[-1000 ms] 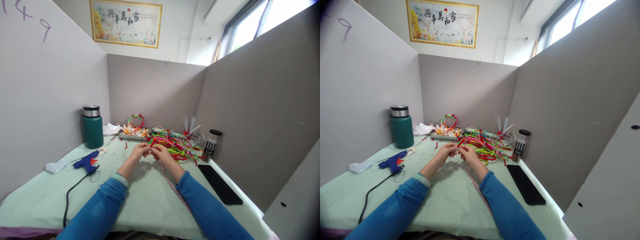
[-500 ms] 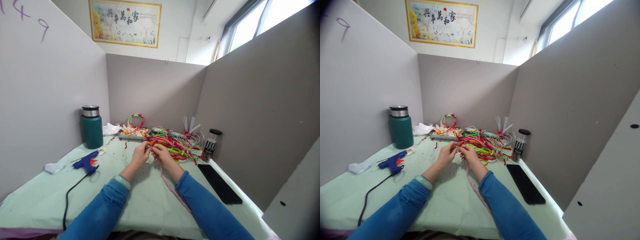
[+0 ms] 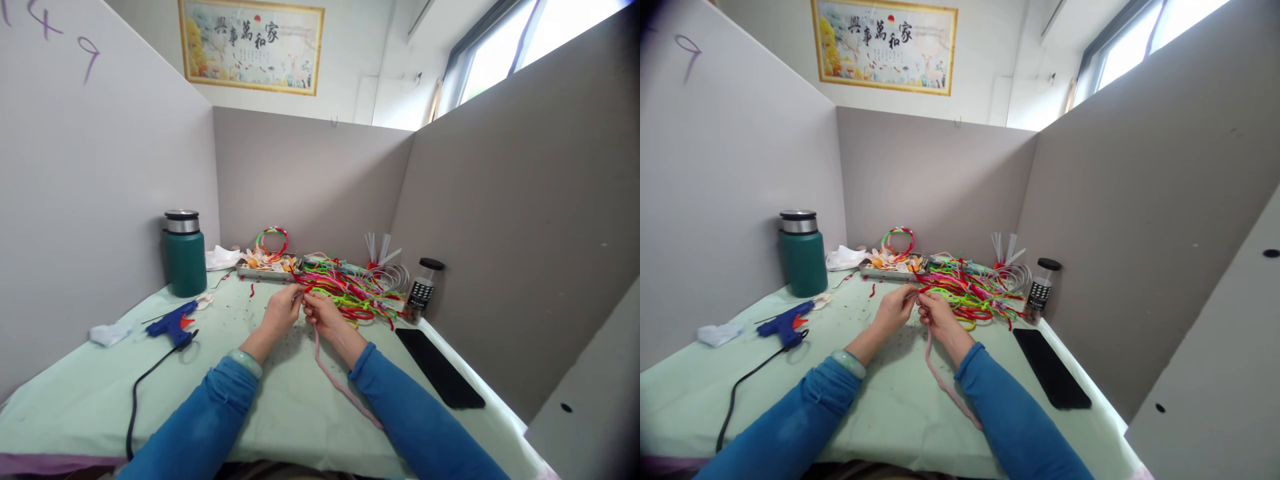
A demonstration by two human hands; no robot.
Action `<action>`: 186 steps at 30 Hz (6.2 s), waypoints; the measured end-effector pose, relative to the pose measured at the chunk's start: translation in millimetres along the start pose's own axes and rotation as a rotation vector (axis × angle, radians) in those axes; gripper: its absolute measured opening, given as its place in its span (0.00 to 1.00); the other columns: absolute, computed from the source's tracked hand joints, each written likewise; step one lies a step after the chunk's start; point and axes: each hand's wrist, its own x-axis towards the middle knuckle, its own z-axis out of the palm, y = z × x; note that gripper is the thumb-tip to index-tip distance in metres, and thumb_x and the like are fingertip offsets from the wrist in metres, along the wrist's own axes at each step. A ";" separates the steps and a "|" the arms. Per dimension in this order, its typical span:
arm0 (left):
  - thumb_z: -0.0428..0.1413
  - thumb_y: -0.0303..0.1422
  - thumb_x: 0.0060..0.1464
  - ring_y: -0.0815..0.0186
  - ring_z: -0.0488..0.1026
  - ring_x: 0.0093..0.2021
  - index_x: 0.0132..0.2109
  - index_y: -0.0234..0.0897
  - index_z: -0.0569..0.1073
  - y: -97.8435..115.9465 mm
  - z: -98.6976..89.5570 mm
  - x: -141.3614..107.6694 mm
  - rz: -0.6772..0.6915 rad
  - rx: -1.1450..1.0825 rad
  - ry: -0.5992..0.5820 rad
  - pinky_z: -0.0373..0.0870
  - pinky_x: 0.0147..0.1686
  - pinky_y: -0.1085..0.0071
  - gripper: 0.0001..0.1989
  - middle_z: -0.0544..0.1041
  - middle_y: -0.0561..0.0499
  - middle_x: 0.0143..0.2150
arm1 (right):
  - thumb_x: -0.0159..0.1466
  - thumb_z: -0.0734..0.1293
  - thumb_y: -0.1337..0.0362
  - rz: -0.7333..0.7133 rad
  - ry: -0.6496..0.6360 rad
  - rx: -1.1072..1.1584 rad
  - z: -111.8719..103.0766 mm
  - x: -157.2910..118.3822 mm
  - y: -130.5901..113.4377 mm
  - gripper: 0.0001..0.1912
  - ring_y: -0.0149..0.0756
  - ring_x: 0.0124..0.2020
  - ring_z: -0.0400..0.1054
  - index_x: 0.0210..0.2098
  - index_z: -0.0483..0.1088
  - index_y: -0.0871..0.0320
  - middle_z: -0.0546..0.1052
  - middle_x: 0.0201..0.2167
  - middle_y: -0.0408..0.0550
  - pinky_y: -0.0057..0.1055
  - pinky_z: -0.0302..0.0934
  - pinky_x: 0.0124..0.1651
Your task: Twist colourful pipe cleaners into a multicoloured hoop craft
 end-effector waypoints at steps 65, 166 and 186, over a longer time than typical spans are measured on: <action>0.50 0.30 0.57 0.68 0.69 0.32 0.34 0.35 0.73 16.2 -7.6 6.4 0.035 -0.165 0.185 0.66 0.34 0.72 0.08 0.72 0.49 0.31 | 0.47 0.72 0.51 -0.179 0.111 -0.109 15.6 1.6 6.5 0.18 0.24 0.16 0.52 0.23 0.65 0.58 0.63 0.15 0.37 0.25 0.45 0.18; 0.51 0.32 0.58 0.71 0.75 0.31 0.42 0.41 0.76 13.4 -5.6 3.2 0.312 0.218 0.233 0.67 0.32 0.78 0.10 0.79 0.50 0.35 | 0.52 0.71 0.61 -0.523 0.143 -0.282 12.2 -10.9 -46.2 0.18 0.32 0.32 0.70 0.41 0.69 0.58 0.76 0.28 0.44 0.31 0.63 0.41; 0.52 0.35 0.55 0.73 0.66 0.19 0.41 0.36 0.76 15.8 -5.1 4.5 -0.057 0.008 0.122 0.59 0.24 0.76 0.12 0.76 0.52 0.23 | 0.59 0.66 0.59 -0.701 0.140 -0.672 15.0 -10.8 -38.1 0.07 0.35 0.35 0.67 0.33 0.71 0.56 0.73 0.32 0.46 0.32 0.62 0.41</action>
